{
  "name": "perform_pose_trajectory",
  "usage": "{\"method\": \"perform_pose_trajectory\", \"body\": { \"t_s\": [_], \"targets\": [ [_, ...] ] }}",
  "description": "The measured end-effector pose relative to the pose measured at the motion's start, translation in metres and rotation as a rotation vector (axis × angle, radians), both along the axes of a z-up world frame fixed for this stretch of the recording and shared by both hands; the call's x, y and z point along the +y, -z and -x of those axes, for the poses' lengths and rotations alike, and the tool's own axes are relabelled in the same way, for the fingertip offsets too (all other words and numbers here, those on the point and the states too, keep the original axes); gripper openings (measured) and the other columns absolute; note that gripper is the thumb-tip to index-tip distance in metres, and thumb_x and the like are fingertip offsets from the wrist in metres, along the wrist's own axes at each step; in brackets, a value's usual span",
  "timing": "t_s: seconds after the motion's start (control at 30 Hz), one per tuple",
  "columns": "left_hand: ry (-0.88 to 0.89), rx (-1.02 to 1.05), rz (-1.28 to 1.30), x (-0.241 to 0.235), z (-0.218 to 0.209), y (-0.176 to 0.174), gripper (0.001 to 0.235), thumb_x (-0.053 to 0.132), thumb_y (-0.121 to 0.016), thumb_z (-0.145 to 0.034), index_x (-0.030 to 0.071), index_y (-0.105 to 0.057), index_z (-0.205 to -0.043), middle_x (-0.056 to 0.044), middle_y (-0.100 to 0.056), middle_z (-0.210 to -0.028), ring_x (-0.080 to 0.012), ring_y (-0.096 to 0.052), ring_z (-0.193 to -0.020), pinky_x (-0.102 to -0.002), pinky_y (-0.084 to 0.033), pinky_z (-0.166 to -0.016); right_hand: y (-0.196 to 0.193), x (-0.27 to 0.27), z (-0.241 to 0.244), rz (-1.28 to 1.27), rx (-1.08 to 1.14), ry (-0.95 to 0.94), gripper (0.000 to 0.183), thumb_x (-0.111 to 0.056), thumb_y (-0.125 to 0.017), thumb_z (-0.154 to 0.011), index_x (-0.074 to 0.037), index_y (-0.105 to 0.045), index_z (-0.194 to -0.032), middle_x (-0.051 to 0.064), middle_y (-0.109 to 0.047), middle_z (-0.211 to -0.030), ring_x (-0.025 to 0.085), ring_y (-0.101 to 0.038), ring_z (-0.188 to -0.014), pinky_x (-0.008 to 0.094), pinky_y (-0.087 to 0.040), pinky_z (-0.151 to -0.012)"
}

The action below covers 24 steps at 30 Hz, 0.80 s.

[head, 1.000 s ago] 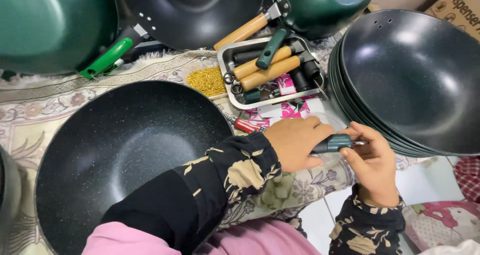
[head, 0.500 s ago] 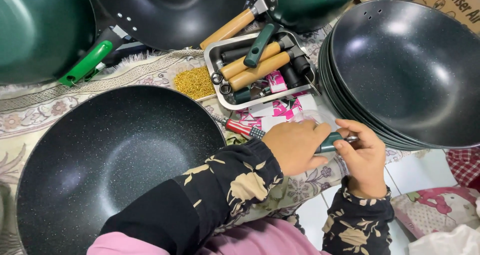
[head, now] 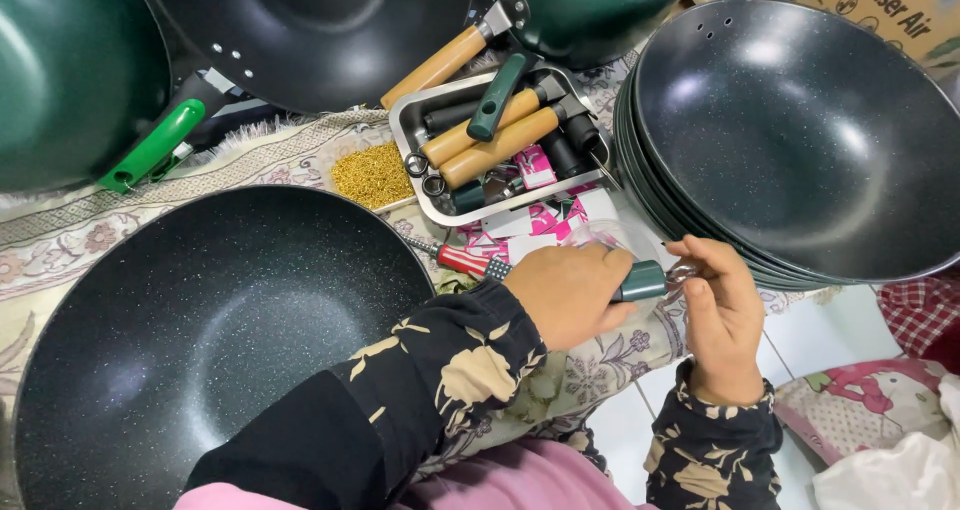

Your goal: Assembling a handle onto a wok using screws and a small screwdriver.

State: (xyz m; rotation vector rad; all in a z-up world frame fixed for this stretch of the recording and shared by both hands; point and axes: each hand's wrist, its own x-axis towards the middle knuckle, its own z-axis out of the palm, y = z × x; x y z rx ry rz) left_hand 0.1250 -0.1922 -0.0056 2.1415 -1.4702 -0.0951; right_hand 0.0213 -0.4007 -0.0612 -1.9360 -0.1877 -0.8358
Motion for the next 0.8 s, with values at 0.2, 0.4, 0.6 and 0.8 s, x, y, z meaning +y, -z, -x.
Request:
{"method": "perform_pose_trajectory", "body": {
  "t_s": [0.2,0.4,0.6,0.8],
  "targets": [
    [-0.012,0.010,0.009,0.002,-0.005,0.005,0.041,0.038,-0.050,-0.095,0.003,-0.059,-0.116,-0.016,-0.068,-0.091,-0.0358,-0.074,-0.081,-0.045,-0.058,-0.073,-0.002,-0.008,0.010,0.333,-0.226,0.110,0.027,0.004,-0.080,-0.085,0.008,-0.073,-0.111,0.030,-0.070,-0.119,0.037,-0.069,-0.102,0.044,-0.055,-0.088],
    [-0.012,0.015,0.005,0.004,-0.003,0.006,0.044,0.039,-0.049,-0.095,0.004,-0.058,-0.119,-0.016,-0.068,-0.092,-0.0360,-0.074,-0.083,-0.046,-0.058,-0.074,-0.003,0.000,0.001,0.471,-0.248,0.188,0.023,0.005,-0.082,-0.085,0.001,-0.078,-0.107,0.022,-0.076,-0.116,0.035,-0.072,-0.094,0.044,-0.055,-0.088],
    [0.007,0.033,-0.020,0.006,-0.005,0.008,0.047,0.042,-0.047,-0.096,0.004,-0.058,-0.120,-0.015,-0.068,-0.094,-0.0349,-0.074,-0.084,-0.045,-0.057,-0.075,-0.008,0.000,0.001,0.303,-0.150,0.046,0.023,-0.003,-0.077,-0.088,0.004,-0.075,-0.110,0.024,-0.074,-0.112,0.035,-0.073,-0.096,0.045,-0.057,-0.084],
    [0.011,0.039,-0.011,0.007,-0.005,0.007,0.046,0.041,-0.047,-0.096,0.003,-0.058,-0.121,-0.016,-0.068,-0.096,-0.0358,-0.074,-0.085,-0.046,-0.057,-0.075,-0.004,-0.002,-0.005,0.171,-0.124,0.005,0.025,-0.001,-0.072,-0.091,0.010,-0.073,-0.113,0.024,-0.073,-0.099,0.029,-0.069,-0.084,0.041,-0.056,-0.075]
  ]
}}
